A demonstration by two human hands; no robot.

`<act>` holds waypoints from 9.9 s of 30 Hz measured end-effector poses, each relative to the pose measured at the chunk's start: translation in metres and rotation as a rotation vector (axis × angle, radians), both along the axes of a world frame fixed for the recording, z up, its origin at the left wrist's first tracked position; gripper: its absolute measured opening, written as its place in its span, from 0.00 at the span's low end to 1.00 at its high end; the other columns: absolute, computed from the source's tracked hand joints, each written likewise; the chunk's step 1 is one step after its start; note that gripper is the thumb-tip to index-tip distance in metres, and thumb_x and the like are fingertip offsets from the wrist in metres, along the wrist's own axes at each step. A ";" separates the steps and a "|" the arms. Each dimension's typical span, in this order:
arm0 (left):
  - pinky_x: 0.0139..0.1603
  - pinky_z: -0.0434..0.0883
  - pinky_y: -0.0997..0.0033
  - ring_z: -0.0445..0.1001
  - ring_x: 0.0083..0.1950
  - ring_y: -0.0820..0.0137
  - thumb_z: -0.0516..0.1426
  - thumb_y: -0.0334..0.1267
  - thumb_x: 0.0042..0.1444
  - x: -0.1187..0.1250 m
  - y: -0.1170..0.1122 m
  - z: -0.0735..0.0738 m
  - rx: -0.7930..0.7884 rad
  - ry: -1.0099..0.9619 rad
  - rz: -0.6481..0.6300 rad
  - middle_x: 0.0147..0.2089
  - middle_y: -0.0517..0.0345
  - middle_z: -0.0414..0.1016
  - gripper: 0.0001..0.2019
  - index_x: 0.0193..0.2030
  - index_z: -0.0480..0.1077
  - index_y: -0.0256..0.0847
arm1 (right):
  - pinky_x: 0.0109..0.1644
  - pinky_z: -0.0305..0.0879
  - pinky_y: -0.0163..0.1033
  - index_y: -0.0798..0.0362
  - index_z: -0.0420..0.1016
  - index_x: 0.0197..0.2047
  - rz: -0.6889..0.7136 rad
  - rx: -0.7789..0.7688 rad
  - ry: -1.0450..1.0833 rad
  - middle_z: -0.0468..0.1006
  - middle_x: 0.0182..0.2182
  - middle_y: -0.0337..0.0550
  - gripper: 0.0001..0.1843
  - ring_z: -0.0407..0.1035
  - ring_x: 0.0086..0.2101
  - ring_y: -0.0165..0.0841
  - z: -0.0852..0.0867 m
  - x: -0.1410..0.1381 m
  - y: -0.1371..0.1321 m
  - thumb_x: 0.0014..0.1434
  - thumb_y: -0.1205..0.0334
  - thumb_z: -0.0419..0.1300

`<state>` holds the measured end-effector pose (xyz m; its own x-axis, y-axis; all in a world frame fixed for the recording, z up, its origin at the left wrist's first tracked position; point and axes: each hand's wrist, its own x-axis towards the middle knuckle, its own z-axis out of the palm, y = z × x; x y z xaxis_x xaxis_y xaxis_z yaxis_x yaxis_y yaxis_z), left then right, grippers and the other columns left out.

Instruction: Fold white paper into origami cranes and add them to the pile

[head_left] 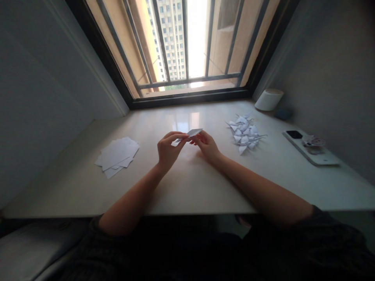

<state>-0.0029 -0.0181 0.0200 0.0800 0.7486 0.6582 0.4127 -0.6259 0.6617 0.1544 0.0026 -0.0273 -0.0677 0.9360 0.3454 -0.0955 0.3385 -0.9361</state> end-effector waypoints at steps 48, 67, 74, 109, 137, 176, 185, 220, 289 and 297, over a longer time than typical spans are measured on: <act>0.36 0.72 0.71 0.76 0.33 0.70 0.65 0.53 0.45 -0.004 0.017 -0.016 -0.751 -0.317 -0.197 0.31 0.55 0.78 0.19 0.34 0.75 0.37 | 0.32 0.67 0.38 0.49 0.82 0.36 -0.240 0.234 -0.353 0.79 0.29 0.43 0.11 0.70 0.30 0.32 0.010 0.001 -0.012 0.56 0.53 0.62; 0.43 0.70 0.65 0.76 0.40 0.65 0.66 0.53 0.43 -0.008 0.019 -0.014 -0.843 -0.425 -0.247 0.37 0.51 0.79 0.20 0.35 0.75 0.38 | 0.34 0.70 0.38 0.47 0.78 0.50 -0.133 0.279 -0.357 0.77 0.33 0.43 0.17 0.70 0.31 0.30 0.007 -0.001 -0.013 0.58 0.53 0.61; 0.43 0.68 0.66 0.74 0.41 0.67 0.66 0.50 0.42 -0.006 0.015 -0.009 -0.876 -0.498 -0.199 0.35 0.54 0.77 0.17 0.31 0.74 0.38 | 0.34 0.70 0.38 0.45 0.76 0.53 -0.125 0.327 -0.361 0.77 0.35 0.43 0.18 0.70 0.31 0.30 0.006 -0.003 -0.013 0.59 0.53 0.60; 0.36 0.69 0.69 0.74 0.31 0.69 0.61 0.57 0.48 -0.008 0.020 -0.013 -0.664 -0.244 -0.164 0.27 0.56 0.76 0.20 0.28 0.75 0.39 | 0.35 0.66 0.38 0.48 0.80 0.38 -0.197 0.406 -0.547 0.79 0.28 0.41 0.11 0.71 0.30 0.32 0.017 0.002 -0.019 0.59 0.51 0.61; 0.35 0.68 0.69 0.70 0.28 0.71 0.65 0.55 0.42 -0.008 0.017 -0.006 -0.833 -0.276 -0.220 0.23 0.55 0.73 0.20 0.23 0.75 0.38 | 0.38 0.64 0.41 0.44 0.81 0.33 -0.143 0.609 -0.624 0.80 0.28 0.40 0.07 0.69 0.31 0.34 0.018 0.009 -0.014 0.57 0.52 0.62; 0.38 0.69 0.69 0.74 0.35 0.69 0.62 0.51 0.48 -0.005 0.018 -0.015 -0.799 -0.359 -0.282 0.32 0.54 0.77 0.16 0.33 0.76 0.38 | 0.37 0.63 0.39 0.48 0.82 0.30 -0.125 0.155 -0.162 0.76 0.29 0.41 0.13 0.69 0.33 0.33 0.008 0.001 -0.005 0.50 0.47 0.67; 0.37 0.69 0.69 0.77 0.35 0.67 0.62 0.51 0.49 -0.004 0.020 -0.020 -0.695 -0.337 -0.264 0.34 0.52 0.79 0.17 0.36 0.76 0.38 | 0.40 0.66 0.40 0.49 0.81 0.32 -0.152 0.019 -0.080 0.80 0.31 0.41 0.13 0.72 0.33 0.34 0.006 -0.001 -0.003 0.51 0.49 0.66; 0.34 0.69 0.70 0.76 0.33 0.67 0.63 0.55 0.47 -0.003 0.017 -0.016 -0.640 -0.305 -0.164 0.28 0.55 0.77 0.18 0.29 0.76 0.39 | 0.36 0.67 0.39 0.49 0.81 0.33 -0.224 0.050 -0.141 0.82 0.30 0.41 0.16 0.73 0.30 0.33 0.015 -0.006 -0.017 0.49 0.45 0.66; 0.41 0.68 0.66 0.77 0.42 0.62 0.59 0.62 0.48 -0.004 0.018 -0.010 -0.832 -0.447 -0.096 0.43 0.47 0.79 0.28 0.42 0.77 0.39 | 0.33 0.65 0.37 0.51 0.78 0.32 -0.264 0.047 -0.296 0.79 0.27 0.40 0.18 0.71 0.29 0.32 0.009 0.002 -0.011 0.54 0.44 0.62; 0.44 0.69 0.66 0.76 0.43 0.63 0.61 0.59 0.48 -0.001 0.015 -0.014 -0.862 -0.407 -0.245 0.42 0.47 0.79 0.24 0.40 0.77 0.38 | 0.40 0.67 0.42 0.46 0.80 0.41 -0.302 0.403 -0.495 0.79 0.33 0.42 0.09 0.70 0.33 0.34 0.015 0.007 -0.013 0.59 0.56 0.61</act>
